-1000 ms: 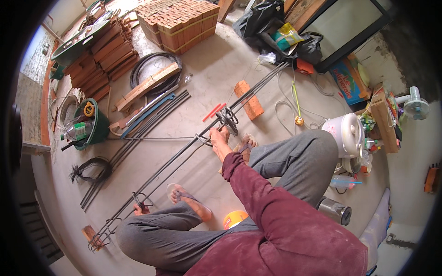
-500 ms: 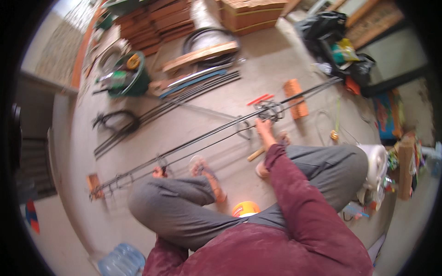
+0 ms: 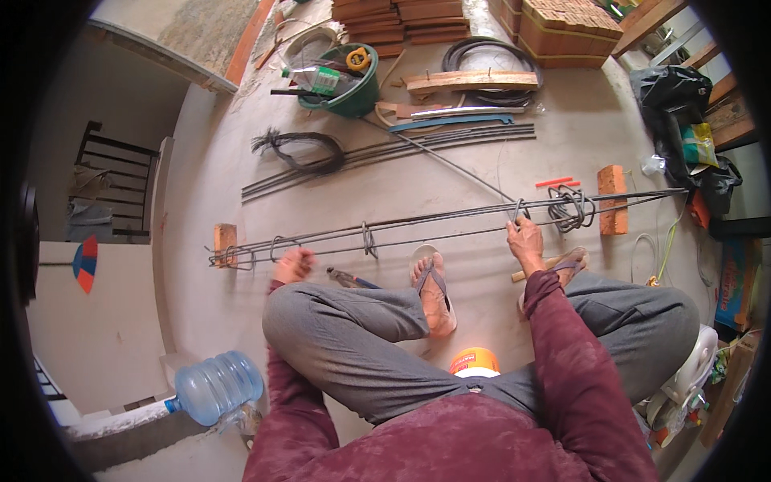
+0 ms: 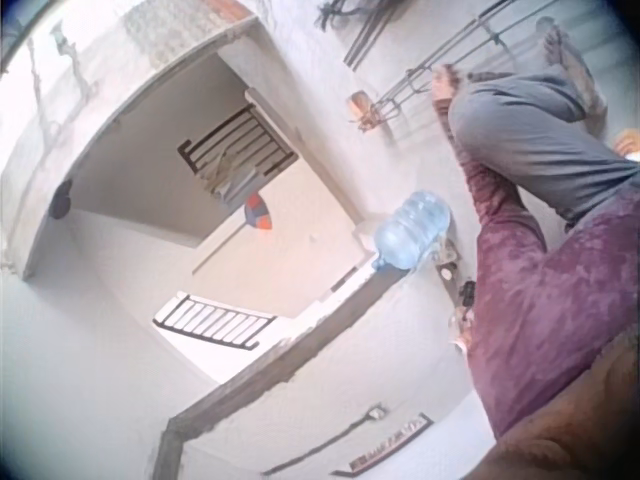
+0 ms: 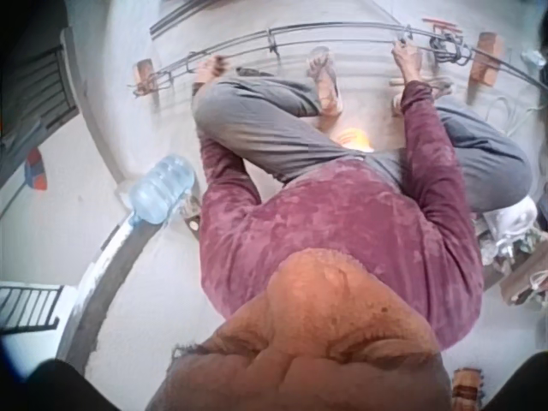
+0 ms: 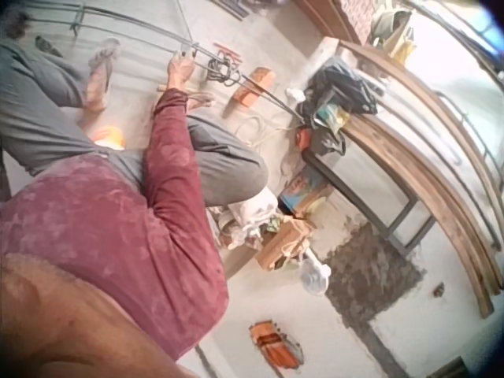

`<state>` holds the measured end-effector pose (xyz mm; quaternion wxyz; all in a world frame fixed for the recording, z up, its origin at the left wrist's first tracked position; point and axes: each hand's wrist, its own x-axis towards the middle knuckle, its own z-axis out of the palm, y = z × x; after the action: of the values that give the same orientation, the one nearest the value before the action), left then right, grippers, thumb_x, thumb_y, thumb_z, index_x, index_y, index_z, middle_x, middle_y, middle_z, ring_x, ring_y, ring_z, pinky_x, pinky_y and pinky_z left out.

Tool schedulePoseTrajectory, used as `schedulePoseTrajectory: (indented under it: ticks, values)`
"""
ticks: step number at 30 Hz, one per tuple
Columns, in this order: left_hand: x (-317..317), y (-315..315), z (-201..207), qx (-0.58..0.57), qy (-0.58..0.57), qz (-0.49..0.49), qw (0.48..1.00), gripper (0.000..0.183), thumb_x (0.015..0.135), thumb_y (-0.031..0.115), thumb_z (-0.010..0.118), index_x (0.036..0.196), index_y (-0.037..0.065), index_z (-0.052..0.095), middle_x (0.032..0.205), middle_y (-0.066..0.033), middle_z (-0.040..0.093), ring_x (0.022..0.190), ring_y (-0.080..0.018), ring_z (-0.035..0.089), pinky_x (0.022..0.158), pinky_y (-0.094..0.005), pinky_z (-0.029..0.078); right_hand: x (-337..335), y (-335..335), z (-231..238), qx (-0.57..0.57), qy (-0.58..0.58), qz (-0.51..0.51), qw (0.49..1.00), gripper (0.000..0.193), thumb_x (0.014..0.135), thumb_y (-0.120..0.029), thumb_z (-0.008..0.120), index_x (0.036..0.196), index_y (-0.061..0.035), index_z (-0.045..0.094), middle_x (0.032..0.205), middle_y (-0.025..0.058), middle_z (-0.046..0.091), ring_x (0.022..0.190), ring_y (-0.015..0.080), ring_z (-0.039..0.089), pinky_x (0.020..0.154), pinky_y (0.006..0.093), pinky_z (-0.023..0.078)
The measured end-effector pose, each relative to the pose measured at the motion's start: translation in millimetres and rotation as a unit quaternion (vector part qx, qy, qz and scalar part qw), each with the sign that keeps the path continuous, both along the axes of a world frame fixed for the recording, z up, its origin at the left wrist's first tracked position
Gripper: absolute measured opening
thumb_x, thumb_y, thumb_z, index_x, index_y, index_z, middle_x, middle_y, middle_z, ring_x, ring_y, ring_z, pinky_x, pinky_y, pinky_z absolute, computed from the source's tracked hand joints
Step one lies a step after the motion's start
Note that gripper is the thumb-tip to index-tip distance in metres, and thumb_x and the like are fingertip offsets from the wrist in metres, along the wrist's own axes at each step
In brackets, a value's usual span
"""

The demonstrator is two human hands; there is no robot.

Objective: The person sits on the floor and assembles a metal frame by tying thin wires around the intersections of metal rods. They use pliers to twist and secure the wires, occasionally adjusting the frame's position on the ground.

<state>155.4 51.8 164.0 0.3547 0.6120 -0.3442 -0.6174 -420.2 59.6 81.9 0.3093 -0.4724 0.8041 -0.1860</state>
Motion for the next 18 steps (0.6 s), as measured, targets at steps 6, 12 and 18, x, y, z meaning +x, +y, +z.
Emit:
schedulePoseTrajectory:
  ticks: [6, 12, 18]
  values:
    - [-56.5, -96.6, 201.5, -0.212, -0.334, -0.313, 0.863, 0.028, 0.099, 0.025, 0.052, 0.102, 0.0, 0.064, 0.094, -0.0044, 0.066, 0.09, -0.014, 0.061, 0.08, -0.0277, 0.048, 31.6, 9.0, 21.6, -0.084, 0.009, 0.014, 0.996, 0.029, 0.091, -0.027, 0.051, 0.076, -0.0048, 0.06, 0.072, 0.0108, 0.068, 0.078, 0.0352, 0.066, 0.071, 0.0458, 0.049]
    - [-318.3, -121.1, 61.2, -0.074, -0.472, -0.524, 0.705, 0.036, 0.086, 0.036, 0.063, 0.106, 0.008, 0.07, 0.104, -0.0179, 0.069, 0.094, -0.0348, 0.066, 0.084, -0.0408, 0.052, 22.3, 9.3, 3.7, -0.15, -0.105, -0.01, 0.983, 0.036, 0.094, -0.031, 0.051, 0.071, -0.0039, 0.06, 0.058, 0.0104, 0.064, 0.054, 0.0249, 0.065, 0.058, 0.0397, 0.05]
    - [-393.0, -25.8, -78.3, -0.07, -0.441, -0.383, 0.808, 0.039, 0.089, 0.045, 0.056, 0.119, 0.021, 0.064, 0.117, -0.0084, 0.066, 0.113, -0.0251, 0.059, 0.096, -0.0429, 0.039, 47.5, 12.0, 2.9, -0.094, -0.207, -0.027, 0.974, 0.034, 0.094, -0.032, 0.055, 0.082, -0.0023, 0.068, 0.061, 0.0081, 0.065, 0.056, 0.0149, 0.061, 0.058, 0.0319, 0.048]
